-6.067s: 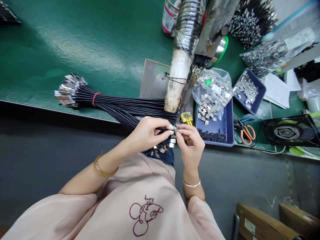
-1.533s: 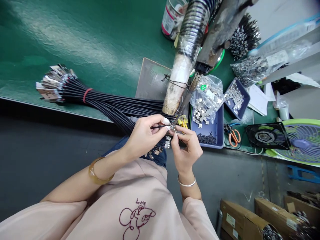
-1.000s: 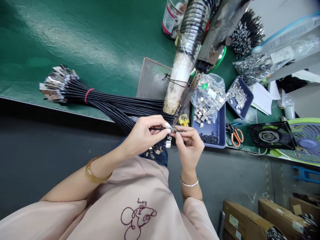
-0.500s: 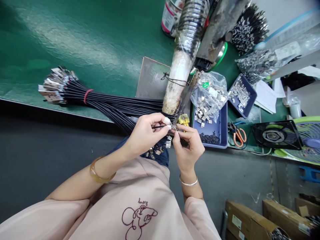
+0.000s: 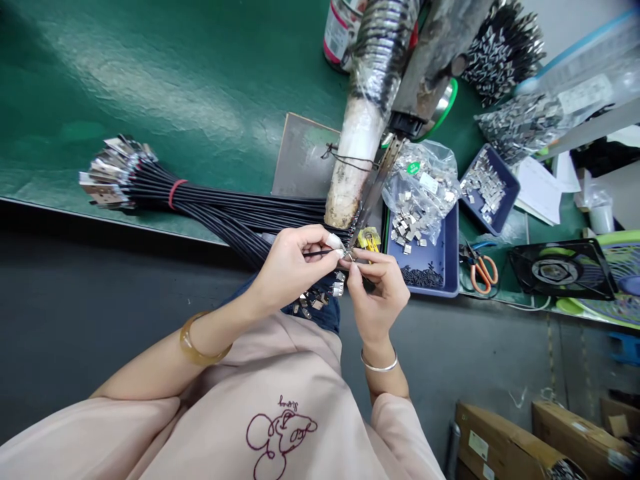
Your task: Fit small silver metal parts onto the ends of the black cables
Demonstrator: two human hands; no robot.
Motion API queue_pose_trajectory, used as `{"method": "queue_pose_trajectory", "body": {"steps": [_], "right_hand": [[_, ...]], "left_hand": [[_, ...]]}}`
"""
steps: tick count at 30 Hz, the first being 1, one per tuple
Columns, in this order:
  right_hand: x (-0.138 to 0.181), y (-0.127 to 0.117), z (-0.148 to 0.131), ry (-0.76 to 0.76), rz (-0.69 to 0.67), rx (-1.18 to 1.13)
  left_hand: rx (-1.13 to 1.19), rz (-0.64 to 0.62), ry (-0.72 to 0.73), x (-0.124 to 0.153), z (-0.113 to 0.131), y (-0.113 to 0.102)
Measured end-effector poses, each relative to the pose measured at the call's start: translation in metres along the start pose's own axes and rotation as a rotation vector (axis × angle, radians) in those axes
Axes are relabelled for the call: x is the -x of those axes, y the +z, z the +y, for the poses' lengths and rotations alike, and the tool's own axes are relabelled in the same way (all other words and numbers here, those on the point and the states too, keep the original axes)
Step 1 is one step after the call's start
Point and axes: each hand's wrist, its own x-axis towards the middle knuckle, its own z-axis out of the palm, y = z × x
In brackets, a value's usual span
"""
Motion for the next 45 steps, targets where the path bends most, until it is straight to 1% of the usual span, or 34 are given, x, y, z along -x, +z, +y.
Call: {"method": "queue_pose_trajectory", "body": {"steps": [7, 12, 16, 22, 26, 29, 34, 41, 45], "right_hand": [[-0.006, 0.001, 0.001, -0.087, 0.025, 0.059], [-0.008, 0.001, -0.001, -0.147, 0.033, 0.126], [-0.005, 0.000, 0.000, -0.186, 0.028, 0.138], [-0.003, -0.001, 0.001, -0.167, 0.038, 0.141], [-0.005, -0.002, -0.001, -0.090, 0.016, 0.107], [-0.007, -0.004, -0.003, -0.053, -0.010, 0.087], [-0.011, -0.004, -0.005, -0.067, -0.021, 0.096], [-0.014, -0.004, -0.009, -0.098, 0.008, 0.133], [-0.013, -0.005, -0.010, -0.086, -0.011, 0.120]], "left_hand": [[-0.031, 0.060, 0.008, -0.001, 0.001, 0.005], [-0.010, 0.101, 0.025, 0.000, 0.000, 0.005], [-0.025, 0.063, 0.022, 0.000, 0.001, 0.004], [-0.061, 0.028, 0.013, -0.001, 0.003, 0.003], [-0.087, -0.003, 0.033, 0.000, 0.002, 0.001], [-0.042, -0.003, -0.004, -0.001, 0.001, 0.001], [0.061, -0.010, -0.037, -0.003, 0.001, 0.002], [0.058, -0.009, -0.027, -0.006, 0.005, 0.001], [0.078, -0.016, -0.031, -0.007, 0.005, 0.002]]}}
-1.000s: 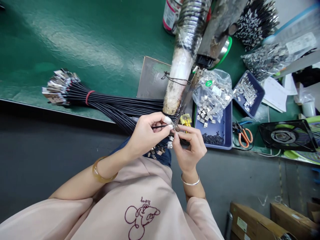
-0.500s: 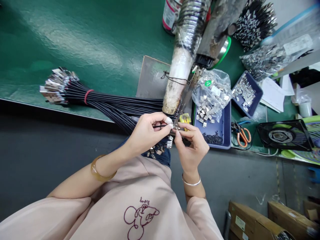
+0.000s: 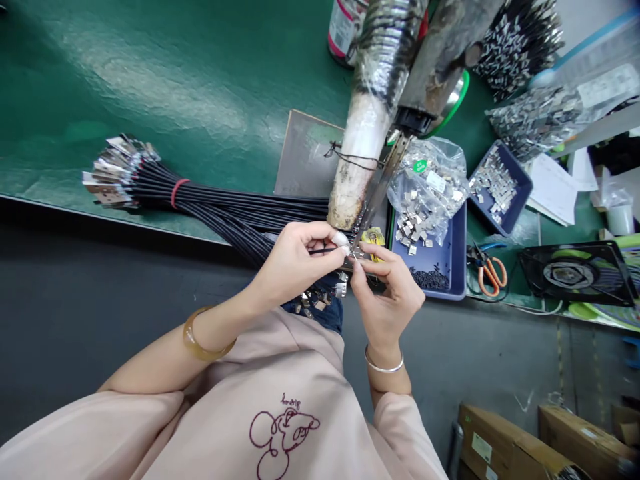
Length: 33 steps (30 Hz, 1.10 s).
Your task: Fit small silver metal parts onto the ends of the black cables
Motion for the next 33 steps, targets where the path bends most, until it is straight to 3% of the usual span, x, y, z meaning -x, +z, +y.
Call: {"method": "queue_pose_trajectory", "body": {"steps": [8, 22, 33], "right_hand": [[0.0006, -0.0003, 0.0026, -0.012, -0.012, 0.019], [-0.0064, -0.0053, -0.0030, -0.039, -0.051, 0.055], [-0.0001, -0.0050, 0.0000, -0.073, -0.077, 0.067]], "left_hand": [[-0.003, 0.027, -0.028, 0.0005, -0.0037, 0.0035], [-0.087, 0.096, 0.059, 0.0049, 0.0005, 0.0053], [-0.053, 0.053, -0.020, 0.0061, -0.0034, 0.0059]]}}
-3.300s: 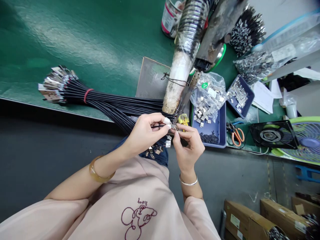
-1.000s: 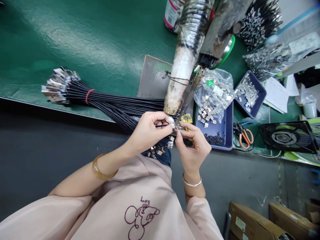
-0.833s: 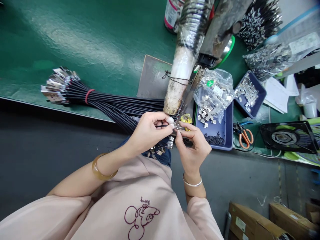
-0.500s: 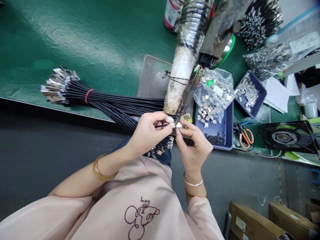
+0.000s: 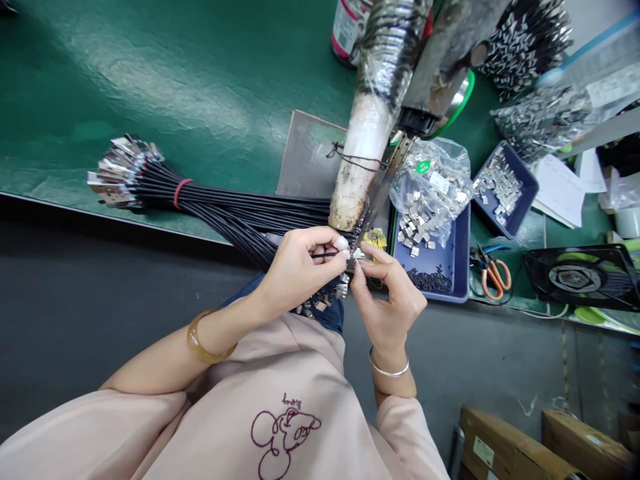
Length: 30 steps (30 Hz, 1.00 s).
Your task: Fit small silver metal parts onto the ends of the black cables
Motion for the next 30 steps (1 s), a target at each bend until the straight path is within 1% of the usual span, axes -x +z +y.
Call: {"method": "queue_pose_trajectory", "body": {"steps": [3, 6, 8, 10, 11, 12, 13, 14, 16, 17, 18, 20, 22, 24, 26, 28, 30], "right_hand": [[0.003, -0.003, 0.001, 0.048, -0.008, -0.047], [0.006, -0.004, 0.005, 0.208, -0.026, -0.205], [0.006, -0.003, 0.008, 0.348, -0.078, -0.397], [0.006, -0.001, 0.010, 0.441, -0.180, -0.565], [0.006, 0.000, 0.010, 0.461, -0.224, -0.594], [0.007, 0.000, 0.010, 0.468, -0.237, -0.572], [0.009, 0.000, 0.010, 0.462, -0.199, -0.502], [0.011, -0.001, 0.008, 0.444, -0.115, -0.399], [0.017, -0.005, 0.004, 0.378, 0.069, -0.178], [0.019, -0.007, 0.001, 0.334, 0.110, -0.089], [0.021, -0.008, -0.002, 0.285, 0.097, -0.022], [0.022, -0.007, -0.008, 0.188, -0.027, 0.065], [0.020, -0.003, -0.013, 0.106, -0.125, 0.126], [0.017, -0.002, -0.014, 0.044, -0.180, 0.153], [0.015, -0.007, -0.011, -0.005, -0.234, 0.143], [0.014, -0.017, -0.007, -0.019, -0.236, 0.127], [0.014, -0.029, -0.002, 0.010, -0.191, 0.134]], "left_hand": [[-0.032, -0.064, 0.032, 0.000, -0.001, -0.005], [-0.092, -0.179, 0.099, 0.000, -0.002, -0.018], [-0.132, -0.305, 0.157, -0.002, 0.000, -0.029], [-0.163, -0.468, 0.241, -0.003, 0.002, -0.038], [-0.179, -0.528, 0.285, -0.003, 0.003, -0.041], [-0.199, -0.555, 0.323, -0.002, 0.004, -0.043], [-0.221, -0.540, 0.353, -0.001, 0.004, -0.043], [-0.242, -0.495, 0.373, 0.000, 0.003, -0.042], [-0.272, -0.361, 0.390, 0.004, 0.000, -0.038], [-0.277, -0.315, 0.389, 0.006, -0.002, -0.036], [-0.279, -0.288, 0.388, 0.008, -0.004, -0.034], [-0.293, -0.284, 0.397, 0.010, -0.008, -0.033], [-0.333, -0.320, 0.419, 0.010, -0.010, -0.034], [-0.371, -0.364, 0.435, 0.009, -0.011, -0.037], [-0.372, -0.388, 0.437, 0.009, -0.011, -0.039], [-0.349, -0.384, 0.429, 0.008, -0.012, -0.040], [-0.323, -0.365, 0.410, 0.008, -0.013, -0.039]]}}
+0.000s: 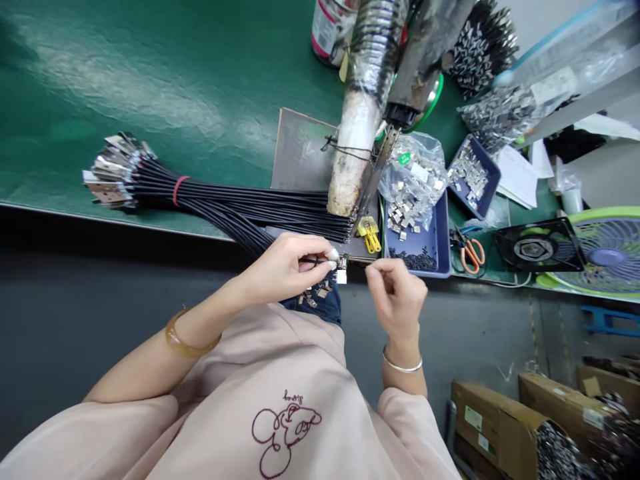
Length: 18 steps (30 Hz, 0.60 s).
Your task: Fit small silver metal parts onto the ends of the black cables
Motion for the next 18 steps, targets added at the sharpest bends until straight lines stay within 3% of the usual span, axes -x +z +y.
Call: {"method": "queue_pose_trajectory", "body": {"steps": [3, 8, 12, 15, 18], "right_hand": [[-0.001, -0.005, 0.002, -0.004, -0.031, 0.045], [-0.008, 0.017, -0.008, -0.161, -0.052, 0.143], [-0.009, 0.017, -0.007, -0.145, -0.135, 0.006], [-0.006, -0.001, 0.008, 0.028, -0.059, -0.159], [-0.008, -0.019, 0.038, 0.287, 0.115, -0.076]], "left_hand": [[0.008, 0.022, -0.030, -0.001, -0.001, 0.002], [0.025, -0.022, -0.047, -0.002, -0.001, 0.002], [0.063, -0.088, -0.056, -0.002, 0.000, -0.004], [0.114, -0.102, -0.054, -0.002, 0.004, -0.009], [0.145, -0.107, 0.015, -0.006, 0.010, -0.013]]}}
